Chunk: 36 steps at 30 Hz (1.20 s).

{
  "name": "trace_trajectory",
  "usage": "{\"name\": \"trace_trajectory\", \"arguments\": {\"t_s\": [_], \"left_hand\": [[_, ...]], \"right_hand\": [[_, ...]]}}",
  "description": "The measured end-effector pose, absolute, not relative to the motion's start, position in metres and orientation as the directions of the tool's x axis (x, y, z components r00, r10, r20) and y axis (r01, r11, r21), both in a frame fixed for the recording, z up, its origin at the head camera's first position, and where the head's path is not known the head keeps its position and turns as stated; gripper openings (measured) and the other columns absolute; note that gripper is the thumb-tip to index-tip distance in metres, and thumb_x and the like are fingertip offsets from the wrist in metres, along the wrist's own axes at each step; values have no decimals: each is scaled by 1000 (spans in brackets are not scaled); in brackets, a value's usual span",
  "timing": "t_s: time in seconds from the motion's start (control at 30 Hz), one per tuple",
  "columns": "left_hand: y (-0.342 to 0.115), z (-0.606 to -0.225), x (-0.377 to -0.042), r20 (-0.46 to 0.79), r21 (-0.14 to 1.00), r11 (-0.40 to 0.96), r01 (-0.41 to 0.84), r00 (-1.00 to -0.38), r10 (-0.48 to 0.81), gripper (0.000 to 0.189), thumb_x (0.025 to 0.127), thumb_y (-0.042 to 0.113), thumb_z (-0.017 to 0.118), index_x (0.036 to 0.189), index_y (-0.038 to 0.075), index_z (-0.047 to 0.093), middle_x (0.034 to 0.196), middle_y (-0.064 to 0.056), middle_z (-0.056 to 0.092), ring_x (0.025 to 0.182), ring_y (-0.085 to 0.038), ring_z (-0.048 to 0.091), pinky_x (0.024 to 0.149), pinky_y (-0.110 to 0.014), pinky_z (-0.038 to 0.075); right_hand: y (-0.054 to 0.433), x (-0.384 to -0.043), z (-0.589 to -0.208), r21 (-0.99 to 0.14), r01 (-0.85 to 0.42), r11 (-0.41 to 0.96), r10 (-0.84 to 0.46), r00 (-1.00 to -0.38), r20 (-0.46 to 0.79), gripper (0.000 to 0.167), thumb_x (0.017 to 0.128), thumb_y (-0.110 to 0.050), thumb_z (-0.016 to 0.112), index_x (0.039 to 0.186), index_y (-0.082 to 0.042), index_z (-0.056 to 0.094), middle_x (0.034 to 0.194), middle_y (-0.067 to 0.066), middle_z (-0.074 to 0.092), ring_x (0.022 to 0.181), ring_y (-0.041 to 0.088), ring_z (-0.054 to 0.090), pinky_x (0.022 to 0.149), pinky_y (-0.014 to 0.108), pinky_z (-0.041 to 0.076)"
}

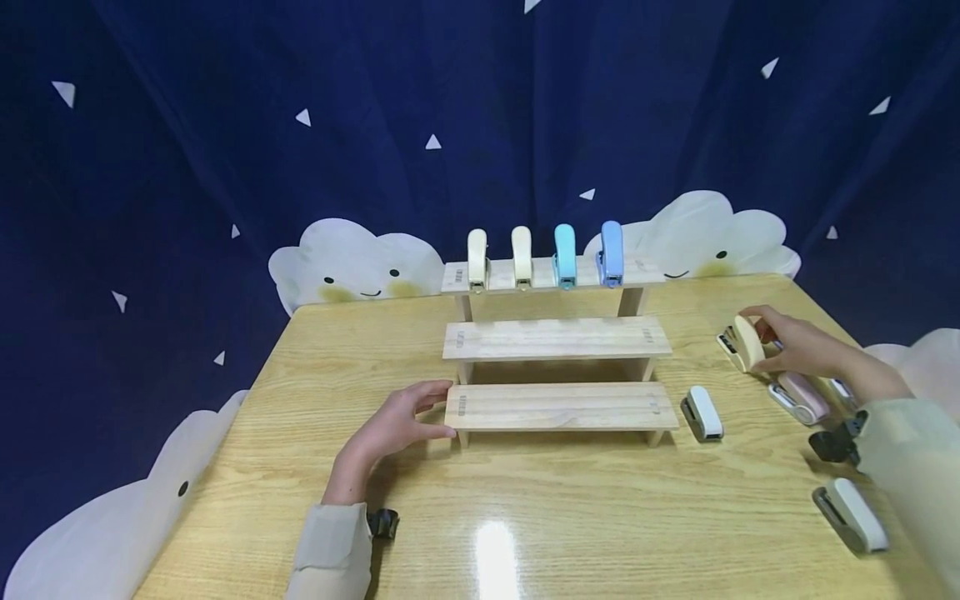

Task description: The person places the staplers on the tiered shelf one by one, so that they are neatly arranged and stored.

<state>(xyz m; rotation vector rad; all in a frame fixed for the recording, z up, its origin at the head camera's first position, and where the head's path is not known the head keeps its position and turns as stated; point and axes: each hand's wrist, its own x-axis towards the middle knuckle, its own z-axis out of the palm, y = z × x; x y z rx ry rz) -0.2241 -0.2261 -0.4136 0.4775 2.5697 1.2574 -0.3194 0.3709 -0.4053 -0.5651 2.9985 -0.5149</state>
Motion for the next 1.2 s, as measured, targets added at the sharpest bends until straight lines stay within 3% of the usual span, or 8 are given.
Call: {"name": "trace_trajectory", "arguments": {"t_s": [0.3,0.5,0.63,0.9,1.2], "left_hand": [[-225,-412,-227,-78,796,579,175,-920,385,76,82,23,80,147,9,43,149,-13,48,138,-33,47,115,-48,42],[-224,-411,-227,-82,800,575,172,-918,389,77,81,23,80,147,9,43,150,-13,48,138,-33,47,114,-47,42],[-224,-411,-226,-83,798,577,172,-918,388,77,81,23,81,147,9,44,150,-13,48,138,-32,48,114,-47,42],[-224,-411,-226,-76,799,574,178,-917,391,76,81,21,80,146,7,44,149,-14,49,137,-33,49,114,-46,42],[-225,-412,-224,-72,803,568,180,-917,391,75,81,21,80,146,6,44,148,-14,50,137,-33,49,115,-47,42]], "right_hand": [[364,-317,-409,-295,-345,891,-332,-938,94,86,70,-26,89,131,6,37,93,12,59,80,16,52,65,21,44],[363,-315,-413,-282,-334,899,-313,-942,118,84,69,-28,89,127,7,39,88,12,57,75,17,49,60,22,40],[363,-312,-415,-294,-344,892,-306,-937,166,86,67,-31,90,126,7,41,88,12,59,74,12,49,59,20,41],[365,-306,-414,-352,-445,824,-319,-876,362,79,63,-17,92,123,5,46,84,6,56,70,-5,43,57,12,36],[352,-295,-392,-452,-395,800,-218,-893,394,80,63,-16,92,127,2,47,88,2,54,77,-11,45,65,1,34]]}}
